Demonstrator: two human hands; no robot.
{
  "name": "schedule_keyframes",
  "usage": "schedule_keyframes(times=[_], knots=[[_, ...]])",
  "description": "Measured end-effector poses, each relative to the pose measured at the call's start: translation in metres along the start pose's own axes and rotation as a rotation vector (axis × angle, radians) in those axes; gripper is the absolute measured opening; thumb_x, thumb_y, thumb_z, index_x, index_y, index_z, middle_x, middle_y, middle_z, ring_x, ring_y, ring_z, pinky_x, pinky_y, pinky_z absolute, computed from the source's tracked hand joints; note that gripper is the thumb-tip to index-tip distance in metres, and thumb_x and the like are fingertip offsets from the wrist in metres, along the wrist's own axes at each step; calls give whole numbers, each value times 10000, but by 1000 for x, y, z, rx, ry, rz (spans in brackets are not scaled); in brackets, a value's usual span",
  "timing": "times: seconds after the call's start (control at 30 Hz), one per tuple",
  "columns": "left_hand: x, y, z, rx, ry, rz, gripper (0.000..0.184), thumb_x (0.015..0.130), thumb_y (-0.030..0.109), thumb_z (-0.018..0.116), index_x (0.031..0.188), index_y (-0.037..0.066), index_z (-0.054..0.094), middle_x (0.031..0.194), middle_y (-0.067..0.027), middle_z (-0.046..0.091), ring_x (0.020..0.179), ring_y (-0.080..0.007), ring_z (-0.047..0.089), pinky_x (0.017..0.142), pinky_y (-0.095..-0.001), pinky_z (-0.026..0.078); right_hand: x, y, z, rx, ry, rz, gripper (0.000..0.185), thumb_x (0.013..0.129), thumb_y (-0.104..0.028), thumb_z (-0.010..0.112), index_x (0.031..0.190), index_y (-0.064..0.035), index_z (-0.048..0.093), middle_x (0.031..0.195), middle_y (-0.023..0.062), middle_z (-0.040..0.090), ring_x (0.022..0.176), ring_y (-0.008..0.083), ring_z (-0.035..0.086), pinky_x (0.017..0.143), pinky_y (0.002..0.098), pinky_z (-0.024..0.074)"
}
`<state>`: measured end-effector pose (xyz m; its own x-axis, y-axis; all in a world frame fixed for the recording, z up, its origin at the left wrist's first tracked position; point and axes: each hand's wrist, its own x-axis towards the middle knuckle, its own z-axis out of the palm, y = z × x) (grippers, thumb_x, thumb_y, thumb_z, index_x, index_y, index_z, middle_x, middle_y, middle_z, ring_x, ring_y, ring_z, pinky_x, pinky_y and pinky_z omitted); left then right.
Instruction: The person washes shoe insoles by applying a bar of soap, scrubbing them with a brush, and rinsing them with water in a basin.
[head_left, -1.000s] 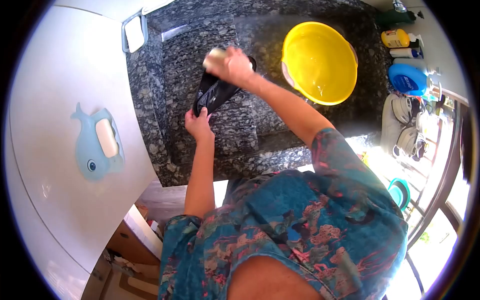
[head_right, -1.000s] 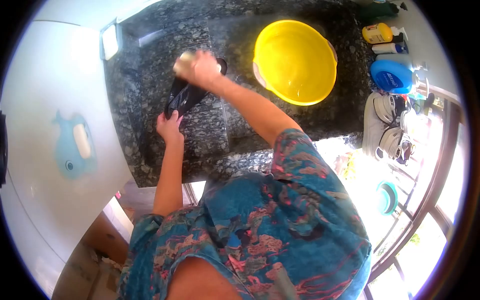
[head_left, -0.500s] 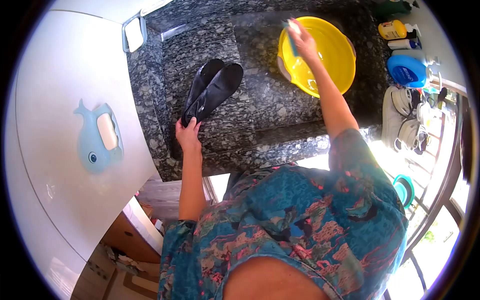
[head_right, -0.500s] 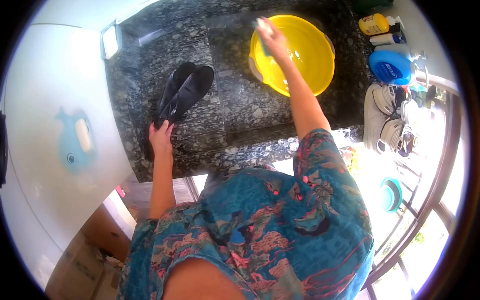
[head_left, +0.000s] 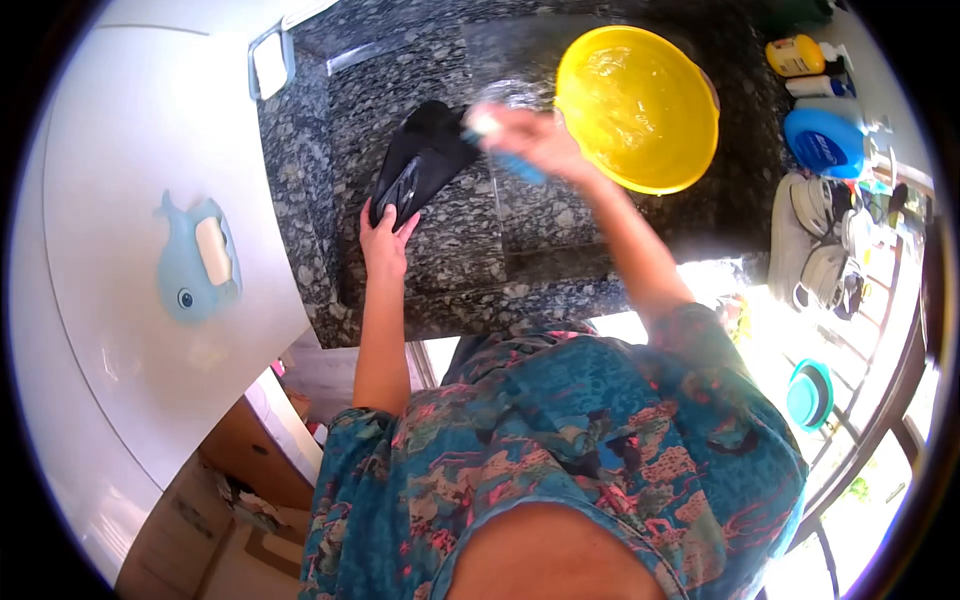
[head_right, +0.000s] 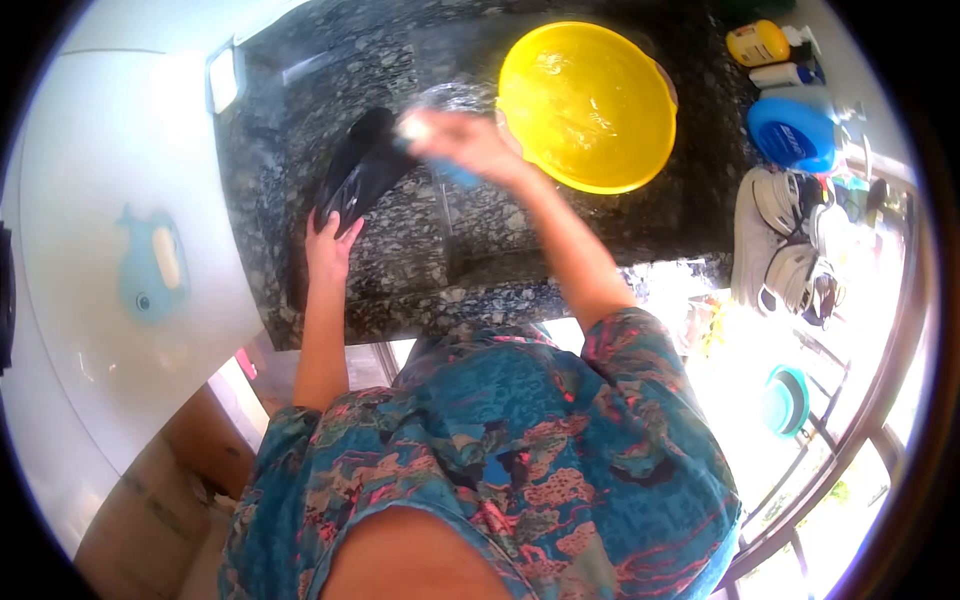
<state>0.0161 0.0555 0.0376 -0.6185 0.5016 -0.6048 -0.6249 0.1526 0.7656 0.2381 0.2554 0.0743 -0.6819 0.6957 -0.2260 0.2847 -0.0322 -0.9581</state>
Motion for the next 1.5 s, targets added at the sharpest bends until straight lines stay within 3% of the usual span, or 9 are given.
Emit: schedule_keyframes(times=[0.13,0.4,0.53,0.9,0.97,1.0,1.07,1.2,1.5], knots=[[-12,5,19,-8,109,-11,360,895,-29,596,1244,-45,508,1140,-173,564,1010,-316,599,790,-474,599,5,4,104,-749,-110,-253,544,843,-566,595,1309,-285,580,1063,160,598,1016,337,568,930,417,472],[-58,73,16,297,215,389,330,905,31,620,1212,-73,560,1117,-129,622,971,-215,599,839,-369,522,35,12,123,-647,313,172,583,803,-556,640,1326,-321,532,1217,214,506,1100,419,517,933,480,468],[-68,95,33,460,184,727,292,904,7,595,1187,-63,599,1136,-150,641,984,-226,606,926,-326,471,8,25,145,-601,-18,60,540,804,-462,659,1290,-240,585,1224,187,539,1162,402,494,966,477,446],[-86,126,40,662,190,1182,247,910,79,631,1120,-50,612,1049,-150,656,926,-236,626,879,-343,500,-69,-79,-231,-81,1200,-82,368,933,-290,550,1189,-45,651,1098,196,673,1005,307,650,929,356,482],[-85,126,42,613,232,1042,255,901,114,669,1085,-48,602,1007,-119,642,901,-212,609,856,-316,501,-64,-90,-309,-133,1245,-163,480,886,-379,551,1206,-32,635,1071,210,677,1031,327,641,923,363,476],[-94,123,53,375,97,893,257,893,104,678,1089,-44,604,1016,-114,643,907,-208,607,850,-314,499,-45,-72,-355,-180,1262,-212,524,885,-371,617,1274,-22,584,881,66,646,746,117,581,680,261,486],[-108,118,75,100,-25,587,282,864,67,706,1110,-30,608,1033,-102,643,922,-198,599,836,-308,494,-44,-108,-374,-321,1243,-127,675,821,-501,601,1304,-31,559,1129,244,652,1116,353,606,967,362,455],[-133,106,96,746,-128,1280,260,793,-95,669,1027,16,697,1033,-113,629,936,-225,623,876,-307,492,-10,-120,-415,-456,1004,18,550,813,-421,657,1170,-8,589,1006,206,656,955,313,612,811,376,476],[-193,108,126,897,-379,1754,325,652,-88,738,922,95,748,1036,-99,577,1024,-320,641,834,-361,563,34,-136,-452,-400,751,143,350,793,-268,774,886,48,656,739,147,659,607,242,626,492,412,522]])
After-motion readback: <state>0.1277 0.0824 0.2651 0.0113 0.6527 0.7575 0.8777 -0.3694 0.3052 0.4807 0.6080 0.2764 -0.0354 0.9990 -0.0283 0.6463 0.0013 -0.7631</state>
